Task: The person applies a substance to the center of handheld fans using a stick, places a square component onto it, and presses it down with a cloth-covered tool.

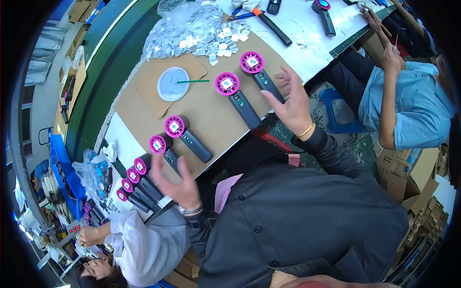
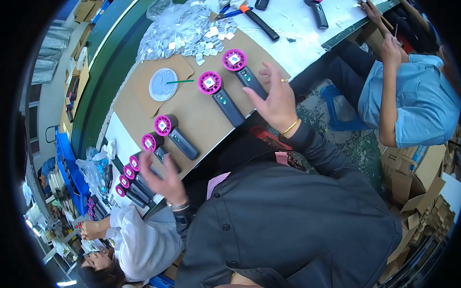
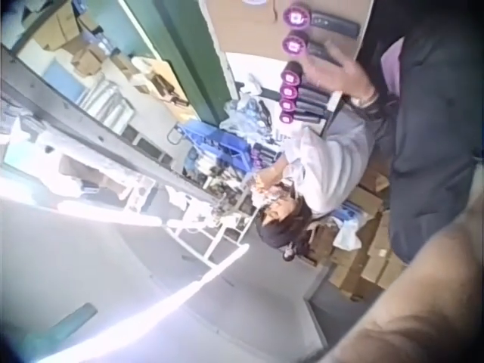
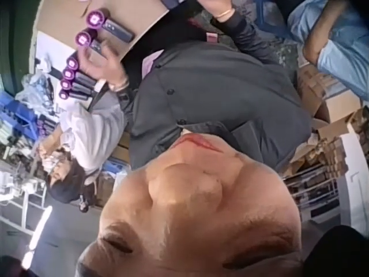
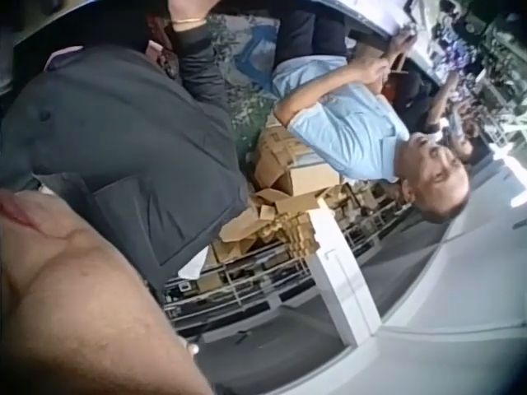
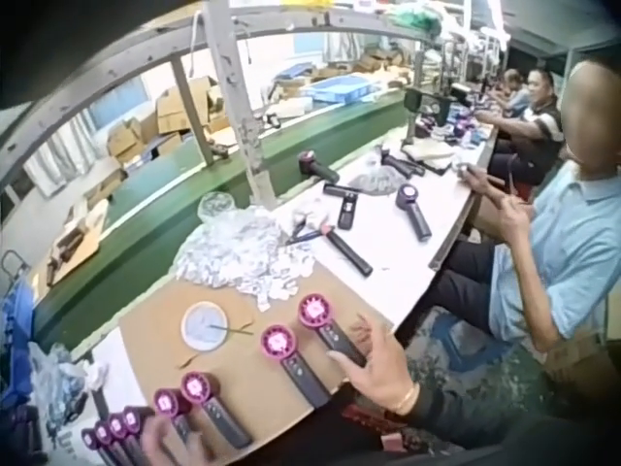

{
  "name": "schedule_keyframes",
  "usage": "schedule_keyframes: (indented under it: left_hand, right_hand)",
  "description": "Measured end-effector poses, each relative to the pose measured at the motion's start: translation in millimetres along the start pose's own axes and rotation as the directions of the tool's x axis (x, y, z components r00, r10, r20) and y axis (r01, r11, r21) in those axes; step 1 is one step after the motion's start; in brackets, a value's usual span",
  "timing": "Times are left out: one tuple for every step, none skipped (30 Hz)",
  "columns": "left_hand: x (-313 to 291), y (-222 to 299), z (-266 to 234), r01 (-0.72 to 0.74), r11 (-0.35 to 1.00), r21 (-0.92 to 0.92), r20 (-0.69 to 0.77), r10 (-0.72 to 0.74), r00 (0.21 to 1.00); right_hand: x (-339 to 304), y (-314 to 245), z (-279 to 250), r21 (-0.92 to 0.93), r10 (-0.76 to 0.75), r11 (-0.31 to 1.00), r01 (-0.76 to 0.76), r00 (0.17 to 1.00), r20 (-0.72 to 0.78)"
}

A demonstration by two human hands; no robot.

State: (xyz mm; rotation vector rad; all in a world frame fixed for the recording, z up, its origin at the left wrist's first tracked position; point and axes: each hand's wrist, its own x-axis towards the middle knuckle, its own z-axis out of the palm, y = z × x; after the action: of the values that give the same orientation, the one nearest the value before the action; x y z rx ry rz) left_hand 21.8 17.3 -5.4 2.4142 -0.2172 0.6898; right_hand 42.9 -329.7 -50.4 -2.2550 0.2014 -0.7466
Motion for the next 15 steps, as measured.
schedule_keyframes:
  left_hand:
    - [2.0, 14.1, 14.6, -0.091, 0.995, -0.043, 0.129, 0.096, 0.987]
    - [5.0, 25.1, 30.0, -0.155, 0.983, -0.098, 0.190, 0.172, 0.967]
    - [8.1, 34.8, 42.0, -0.213, 0.966, -0.150, 0.242, 0.244, 0.939]
    - [11.9, 44.0, 51.8, -0.219, 0.964, -0.151, 0.242, 0.251, 0.937]
    - [15.6, 52.6, 61.4, -0.255, 0.947, -0.197, 0.322, 0.308, 0.895]
    - [18.3, 59.7, 70.0, -0.284, 0.927, -0.246, 0.395, 0.364, 0.843]
    - [20.3, 65.0, 77.9, -0.290, 0.924, -0.249, 0.395, 0.370, 0.841]
    - [21.6, 69.4, 85.2, -0.307, 0.916, -0.257, 0.415, 0.392, 0.821]
    - [22.5, 73.1, 91.3, -0.324, 0.908, -0.265, 0.435, 0.412, 0.800]
    - [23.8, 76.4, 97.6, -0.341, 0.898, -0.277, 0.454, 0.435, 0.777]
    - [24.9, 79.2, 102.7, -0.345, 0.896, -0.281, 0.453, 0.441, 0.775]
    - [25.8, 81.6, 107.0, -0.357, 0.894, -0.273, 0.459, 0.447, 0.768]
    - [26.2, 83.5, 110.4, -0.367, 0.892, -0.264, 0.465, 0.451, 0.762]
    - [25.8, 84.8, 112.8, -0.377, 0.891, -0.254, 0.471, 0.455, 0.756]
    - [26.5, 85.8, 114.7, -0.380, 0.889, -0.254, 0.469, 0.457, 0.755]
  right_hand:
    - [-0.6, 1.1, 3.1, 0.007, 0.034, 0.999, -0.035, 0.999, 0.041]
    - [-1.3, 2.3, 5.2, 0.015, 0.070, 0.997, -0.072, 0.994, 0.083]
    - [-1.2, 2.5, 6.9, 0.016, 0.073, 0.997, -0.074, 0.994, 0.077]
    - [-1.4, 3.0, 8.4, 0.021, 0.061, 0.998, -0.063, 0.994, 0.086]
    - [-1.9, 4.6, 9.4, 0.024, 0.049, 0.998, -0.052, 0.994, 0.095]
    - [-2.3, 6.1, 10.0, 0.026, 0.037, 0.999, -0.040, 0.994, 0.105]
    - [-2.9, 7.2, 10.4, 0.025, 0.039, 0.999, -0.041, 0.994, 0.099]
    - [-4.0, 7.8, 10.6, 0.024, 0.035, 0.999, -0.038, 0.994, 0.102]
    - [-5.1, 8.0, 10.8, 0.023, 0.031, 0.999, -0.033, 0.994, 0.106]
    - [-5.2, 8.6, 10.1, 0.020, 0.028, 0.999, -0.030, 0.994, 0.108]
    - [-4.7, 8.9, 9.6, 0.017, 0.029, 0.999, -0.031, 0.994, 0.102]
    - [-4.3, 8.9, 9.4, 0.010, 0.035, 0.999, -0.036, 0.994, 0.106]
    - [-4.1, 8.9, 9.3, 0.003, 0.040, 0.999, -0.040, 0.993, 0.111]
    - [-4.3, 9.1, 8.9, -0.003, 0.045, 0.999, -0.044, 0.992, 0.117]
    - [-3.8, 9.3, 8.8, -0.002, 0.044, 0.999, -0.044, 0.993, 0.114]
